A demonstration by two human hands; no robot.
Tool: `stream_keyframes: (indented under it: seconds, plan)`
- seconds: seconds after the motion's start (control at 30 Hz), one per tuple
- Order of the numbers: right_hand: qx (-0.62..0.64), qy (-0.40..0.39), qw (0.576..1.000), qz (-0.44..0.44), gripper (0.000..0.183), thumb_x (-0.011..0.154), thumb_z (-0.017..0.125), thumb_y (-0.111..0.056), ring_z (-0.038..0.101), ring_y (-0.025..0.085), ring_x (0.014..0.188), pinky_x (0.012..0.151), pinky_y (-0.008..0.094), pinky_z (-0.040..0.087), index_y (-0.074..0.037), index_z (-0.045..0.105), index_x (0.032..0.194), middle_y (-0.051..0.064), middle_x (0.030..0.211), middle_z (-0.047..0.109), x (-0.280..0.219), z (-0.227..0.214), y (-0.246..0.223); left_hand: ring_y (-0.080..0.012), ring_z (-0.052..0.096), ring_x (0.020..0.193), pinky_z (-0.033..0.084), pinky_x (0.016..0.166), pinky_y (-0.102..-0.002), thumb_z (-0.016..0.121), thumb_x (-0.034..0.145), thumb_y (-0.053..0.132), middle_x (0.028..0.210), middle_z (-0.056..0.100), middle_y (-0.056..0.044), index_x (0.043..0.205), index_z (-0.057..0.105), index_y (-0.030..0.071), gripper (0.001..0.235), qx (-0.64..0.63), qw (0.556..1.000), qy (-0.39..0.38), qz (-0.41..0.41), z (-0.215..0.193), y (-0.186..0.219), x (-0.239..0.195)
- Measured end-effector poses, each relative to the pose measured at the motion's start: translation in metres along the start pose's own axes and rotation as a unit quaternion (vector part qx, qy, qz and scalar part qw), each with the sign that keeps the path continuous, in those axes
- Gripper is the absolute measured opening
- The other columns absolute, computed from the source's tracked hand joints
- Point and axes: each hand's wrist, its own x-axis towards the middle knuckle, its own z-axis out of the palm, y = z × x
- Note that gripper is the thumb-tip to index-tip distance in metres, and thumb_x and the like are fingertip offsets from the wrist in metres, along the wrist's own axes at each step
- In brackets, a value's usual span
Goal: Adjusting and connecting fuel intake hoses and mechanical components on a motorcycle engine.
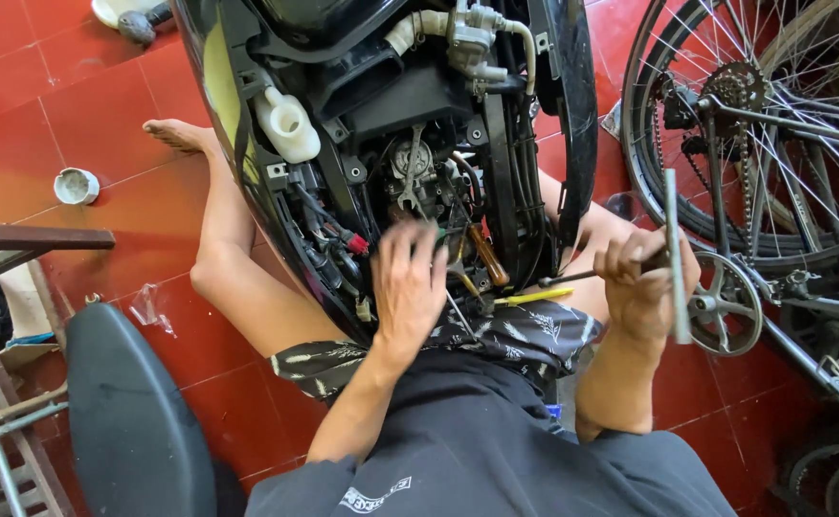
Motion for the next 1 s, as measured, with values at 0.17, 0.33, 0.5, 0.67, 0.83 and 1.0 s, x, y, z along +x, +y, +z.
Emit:
stream_keyframes:
  seconds: [0.17, 0.33, 0.5, 0.67, 0.83, 1.0]
  plan:
    - [0.051, 0.096, 0.99, 0.089, 0.063, 0.109, 0.027, -0.058, 0.026, 0.011, 0.042, 0.042, 0.027, 0.031, -0.007, 0.051, 0.08, -0.004, 0.055, 0.022, 0.004, 0.021, 0.003, -0.0416, 0.057, 0.124, 0.058, 0.086, -0.058, 0.072, 0.093, 0.033, 0.133, 0.058, -0.018, 0.136, 0.058, 0.004, 0.054, 0.064, 0.995, 0.018, -0.068, 0.026, -0.014, 0.065]
    - [-0.045, 0.112, 0.988, 0.095, 0.078, 0.105, 0.021, -0.064, 0.05, 0.016, 0.059, 0.058, 0.03, 0.05, 0.001, 0.059, 0.121, 0.005, 0.063, 0.042, 0.019, 0.05, 0.004, -0.0423, 0.061, 0.116, 0.058, 0.085, -0.059, 0.072, 0.091, 0.025, 0.127, 0.056, -0.019, 0.131, 0.057, 0.006, 0.047, 0.056, 0.989, 0.001, -0.137, 0.06, -0.045, 0.088]
    - [-0.12, 0.13, 0.978, 0.108, 0.101, 0.096, 0.015, -0.074, 0.063, 0.029, 0.088, 0.072, 0.038, 0.06, 0.0, 0.023, 0.164, 0.021, 0.105, 0.055, 0.028, 0.055, -0.01, -0.0441, 0.062, 0.112, 0.061, 0.085, -0.052, 0.068, 0.087, -0.001, 0.122, 0.055, -0.021, 0.131, 0.054, 0.004, 0.047, 0.032, 0.99, 0.005, -0.135, 0.053, -0.043, 0.082]
    - [-0.42, 0.072, 0.899, -0.098, 0.096, 0.105, -0.003, -0.061, 0.048, 0.038, 0.135, 0.113, 0.049, 0.047, 0.0, 0.069, 0.123, 0.021, 0.149, 0.039, 0.035, 0.032, -0.007, -0.0441, 0.063, 0.111, 0.062, 0.084, -0.049, 0.068, 0.083, -0.007, 0.12, 0.056, -0.02, 0.128, 0.056, 0.002, 0.047, 0.021, 0.991, -0.003, -0.135, 0.059, -0.049, 0.085]
    - [-0.406, 0.069, 0.901, -0.132, 0.099, 0.107, 0.001, -0.059, 0.054, 0.039, 0.13, 0.112, 0.043, 0.05, 0.005, 0.075, 0.09, 0.028, 0.131, 0.052, 0.034, 0.043, -0.029, -0.0395, 0.064, 0.106, 0.06, 0.083, -0.044, 0.062, 0.087, -0.008, 0.115, 0.057, -0.02, 0.121, 0.062, 0.001, 0.035, 0.018, 0.993, 0.018, -0.115, 0.057, -0.052, 0.078]
    - [-0.379, 0.066, 0.915, -0.118, 0.098, 0.107, 0.002, -0.059, 0.058, 0.04, 0.128, 0.108, 0.043, 0.055, 0.003, 0.068, 0.072, 0.029, 0.127, 0.055, 0.03, 0.044, -0.03, -0.0414, 0.066, 0.099, 0.06, 0.078, -0.047, 0.057, 0.09, -0.006, 0.11, 0.058, -0.02, 0.118, 0.065, -0.001, 0.03, 0.004, 0.994, 0.039, -0.099, 0.029, -0.034, 0.058]
